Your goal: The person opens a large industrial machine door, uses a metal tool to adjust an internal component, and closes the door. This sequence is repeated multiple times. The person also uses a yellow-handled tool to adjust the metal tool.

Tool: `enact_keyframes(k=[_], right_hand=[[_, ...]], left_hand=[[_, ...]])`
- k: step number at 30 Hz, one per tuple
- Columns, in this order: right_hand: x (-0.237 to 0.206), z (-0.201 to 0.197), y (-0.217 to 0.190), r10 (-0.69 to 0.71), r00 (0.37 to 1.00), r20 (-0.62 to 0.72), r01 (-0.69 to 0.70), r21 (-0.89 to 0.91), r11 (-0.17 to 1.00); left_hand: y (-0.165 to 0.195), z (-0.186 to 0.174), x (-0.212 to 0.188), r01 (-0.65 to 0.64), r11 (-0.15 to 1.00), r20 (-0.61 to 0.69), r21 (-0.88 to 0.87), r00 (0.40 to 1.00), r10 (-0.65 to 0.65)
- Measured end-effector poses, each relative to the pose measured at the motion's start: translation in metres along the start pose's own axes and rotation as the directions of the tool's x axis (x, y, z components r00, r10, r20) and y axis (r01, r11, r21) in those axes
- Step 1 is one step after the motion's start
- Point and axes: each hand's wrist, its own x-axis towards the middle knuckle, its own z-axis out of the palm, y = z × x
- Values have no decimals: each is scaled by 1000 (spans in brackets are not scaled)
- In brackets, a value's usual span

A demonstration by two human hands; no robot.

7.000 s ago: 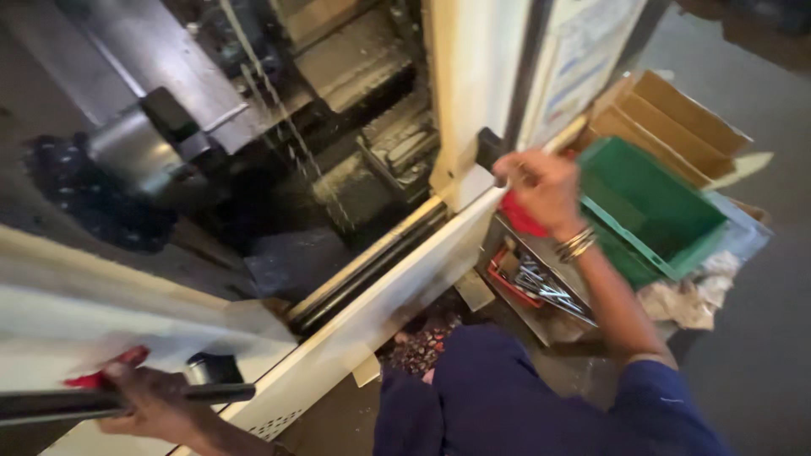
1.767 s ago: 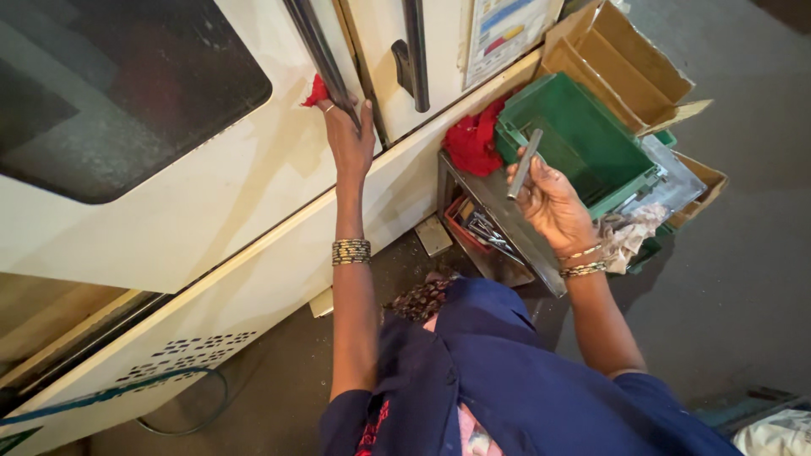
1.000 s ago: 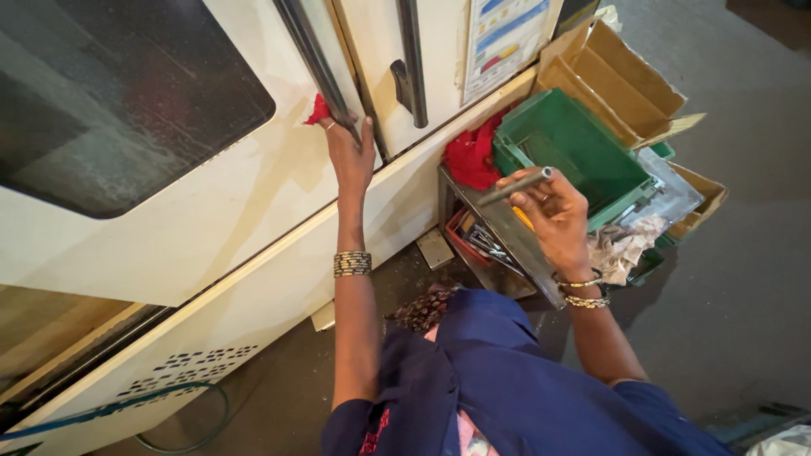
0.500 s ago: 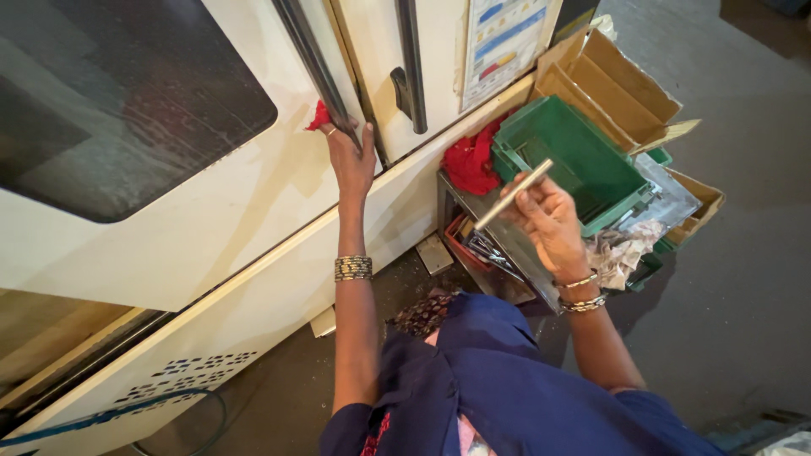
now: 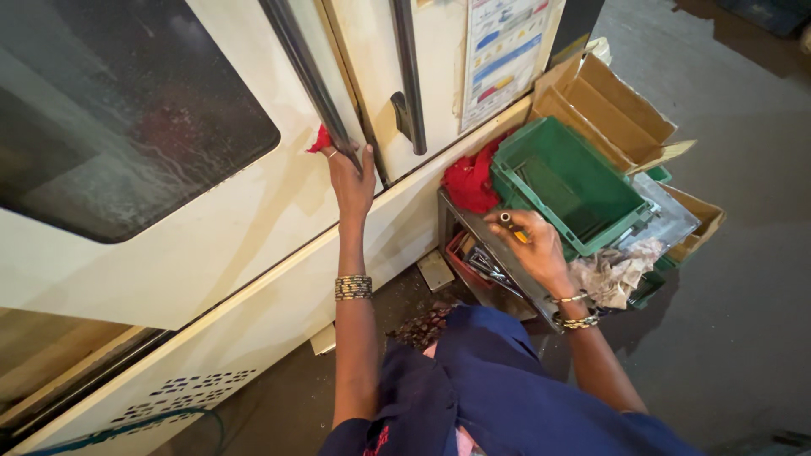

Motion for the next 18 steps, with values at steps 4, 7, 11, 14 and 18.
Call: enact_keyframes(k=[4,7,11,14,18], right_hand=[[9,-3,-11,-233,971,-62,215,-213,953],[12,0,-7,-138,985,-108,77,-438,896],[19,2,17,116,992,-42,-123,-385,915],[24,3,42,-4,989,-147,-36,-273,961],[33,0,76,106,957,-271,-174,-241,955]], left_hand=[[-6,0,-2,70,996,37,52,997,-72],[-7,0,-2,76,997,31,27,997,-77],[-5,-8,6,167,983,75,-79,984,-161],[0,-18,19,218,972,115,-86,971,-208],[11,-23,52,171,971,77,-164,984,-161]])
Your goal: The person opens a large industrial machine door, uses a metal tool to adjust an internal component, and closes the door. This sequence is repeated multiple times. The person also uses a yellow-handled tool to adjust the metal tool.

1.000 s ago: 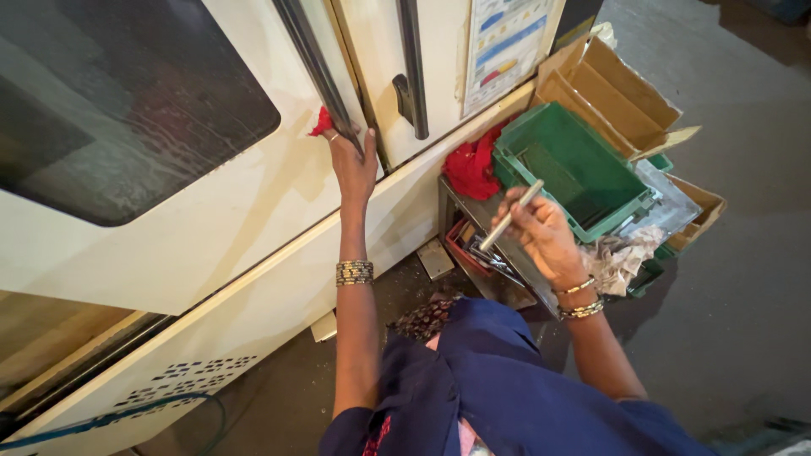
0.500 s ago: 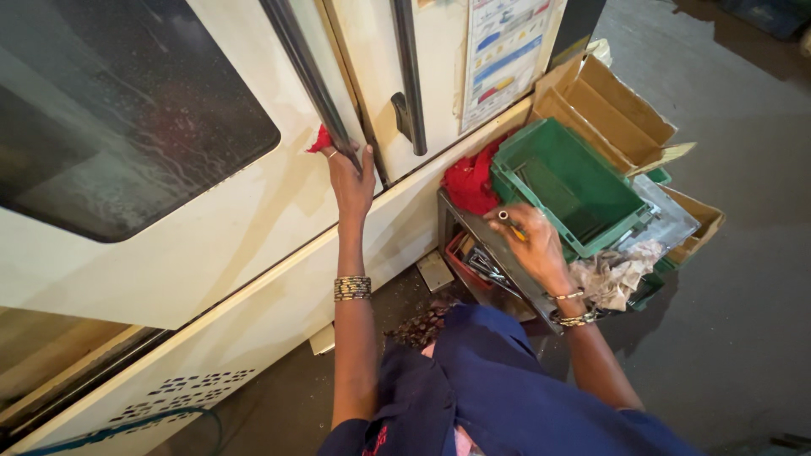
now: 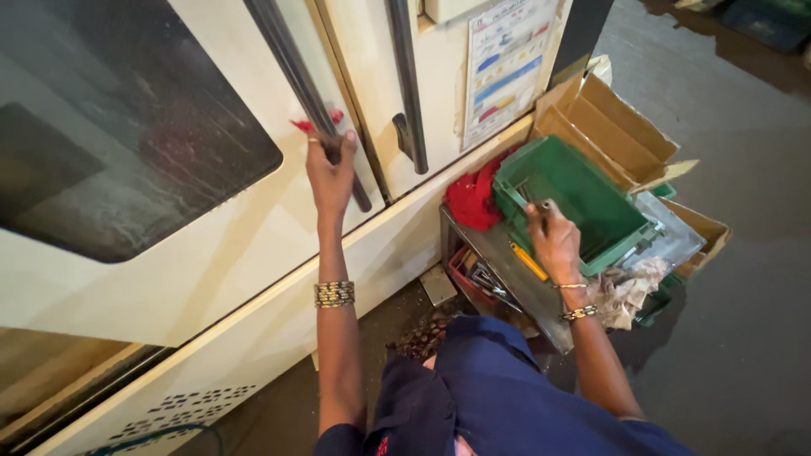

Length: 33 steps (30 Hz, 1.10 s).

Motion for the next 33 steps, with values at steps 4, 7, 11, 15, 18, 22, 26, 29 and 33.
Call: enact_keyframes(k=[4,7,11,15,18,22,26,29,33], right_hand=[[13,12,32,55,990,-132,-52,22,998],[20,23,57,29,978,-208,-59,-139,989],[22,33,85,77,984,-161,-110,-211,971],[22,44,98,278,959,-57,-284,-187,940],[26,51,102,308,951,-3,-304,-163,938],[31,54,108,378,921,92,-345,-253,904],[33,57,114,407,903,136,-374,-217,902],[33,57,116,431,892,138,-385,-268,883],[35,58,113,487,866,115,-437,-303,847]], left_hand=[[25,5,38,35,931,1,-363,999,-38],[42,7,48,132,892,36,-433,991,-129],[52,8,45,134,894,28,-427,990,-135],[42,3,40,177,889,82,-422,984,-158],[26,-4,37,230,852,160,-470,972,-173],[7,-7,33,254,802,240,-541,960,-142],[-2,-11,28,240,779,283,-579,955,-84],[-6,-12,28,267,749,348,-607,936,-51],[-8,-11,28,295,729,397,-618,917,-35]])
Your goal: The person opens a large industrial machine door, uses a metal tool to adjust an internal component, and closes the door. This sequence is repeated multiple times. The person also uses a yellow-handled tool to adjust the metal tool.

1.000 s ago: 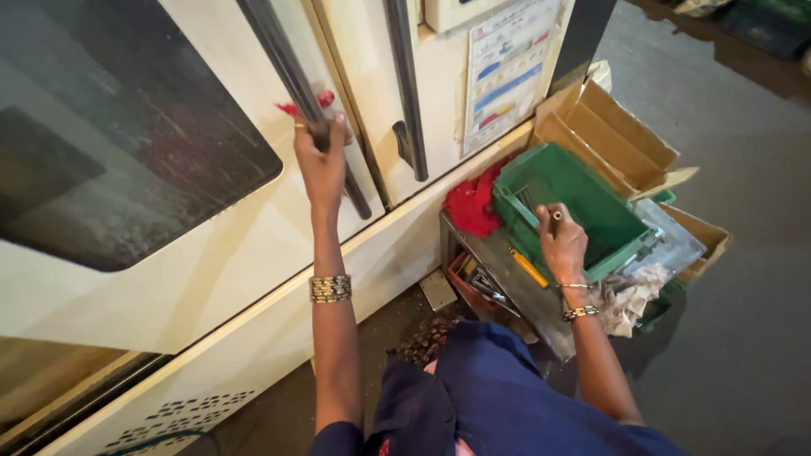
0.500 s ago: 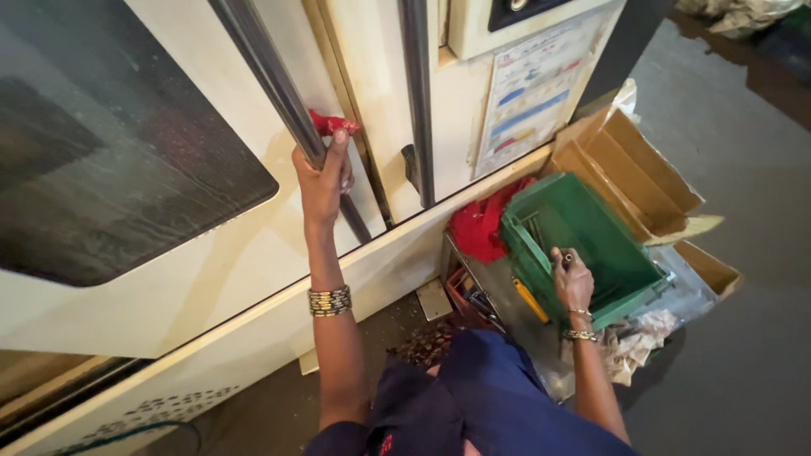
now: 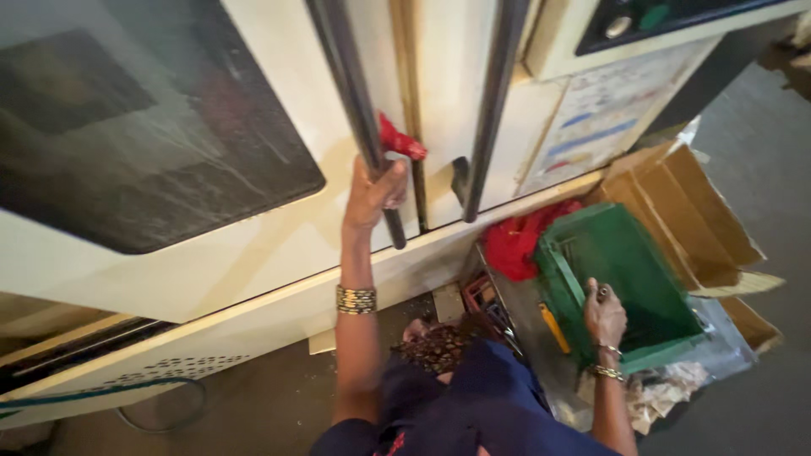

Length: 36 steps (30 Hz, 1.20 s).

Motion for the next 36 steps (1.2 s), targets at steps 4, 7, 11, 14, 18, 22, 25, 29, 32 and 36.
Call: enact_keyframes(k=[4,7,11,14,18,22,25,29,32,36], right_hand=[[-2,-6,-7,21,999,-40,-22,-33,999],[-3,-10,-10,-37,996,-86,33,-48,998],[-10,-12,-13,37,996,-75,-39,-19,999],[-12,-19,-19,24,996,-88,-25,-17,1000],[-15,-26,-29,26,995,-98,-28,-20,999],[-19,-31,-38,34,993,-117,-39,-41,998],[-22,-34,-41,22,992,-122,-27,-34,999],[-25,-34,-42,-4,990,-142,3,-7,1000],[-24,-34,-43,12,990,-141,-13,-8,1000],[-24,-37,-45,10,990,-140,-14,-29,999]], left_hand=[[-3,3,5,20,999,44,-35,999,-18],[-4,2,8,38,997,93,-71,995,-32],[-6,6,9,36,985,117,-168,993,-16],[-6,8,10,18,992,97,-122,995,-6],[-4,10,17,-6,996,125,-91,992,17],[-8,12,20,4,998,111,-56,994,2],[-12,11,21,11,997,101,-74,995,-3],[-14,9,24,-4,997,128,-71,992,14],[-14,11,24,8,998,94,-57,996,-2],[-12,13,24,-4,999,69,-47,998,7]])
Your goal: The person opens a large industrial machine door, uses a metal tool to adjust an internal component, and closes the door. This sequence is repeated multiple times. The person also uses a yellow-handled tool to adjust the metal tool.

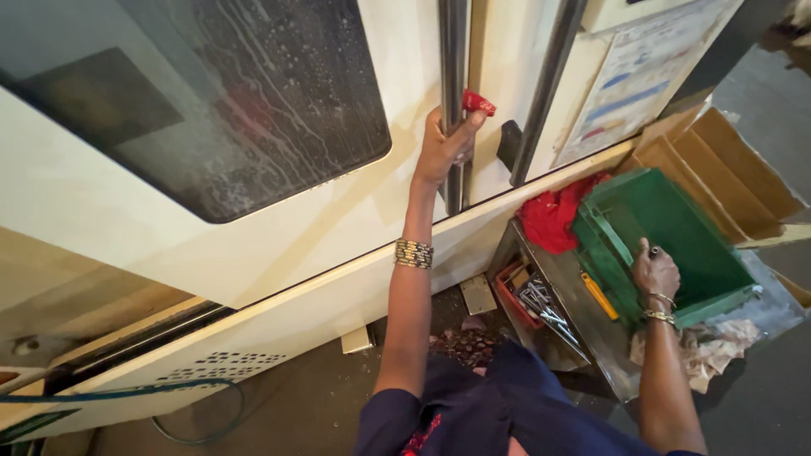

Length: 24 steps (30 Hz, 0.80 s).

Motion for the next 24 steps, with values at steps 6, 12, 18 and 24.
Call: enact_keyframes(k=[6,12,18,24], right_hand=[[-1,-5,-7,40,998,38,-40,-7,999],[-3,-9,-9,22,1000,16,-23,4,1000],[-4,-10,-13,16,1000,-5,-16,-2,1000],[-4,-10,-13,30,1000,3,-30,6,1000]], left_hand=[[3,1,1,0,1000,-12,-6,1000,0],[2,3,1,-6,1000,-36,-18,999,5],[7,7,1,-12,1000,-69,12,998,13],[11,10,0,3,1000,-95,26,995,-1]])
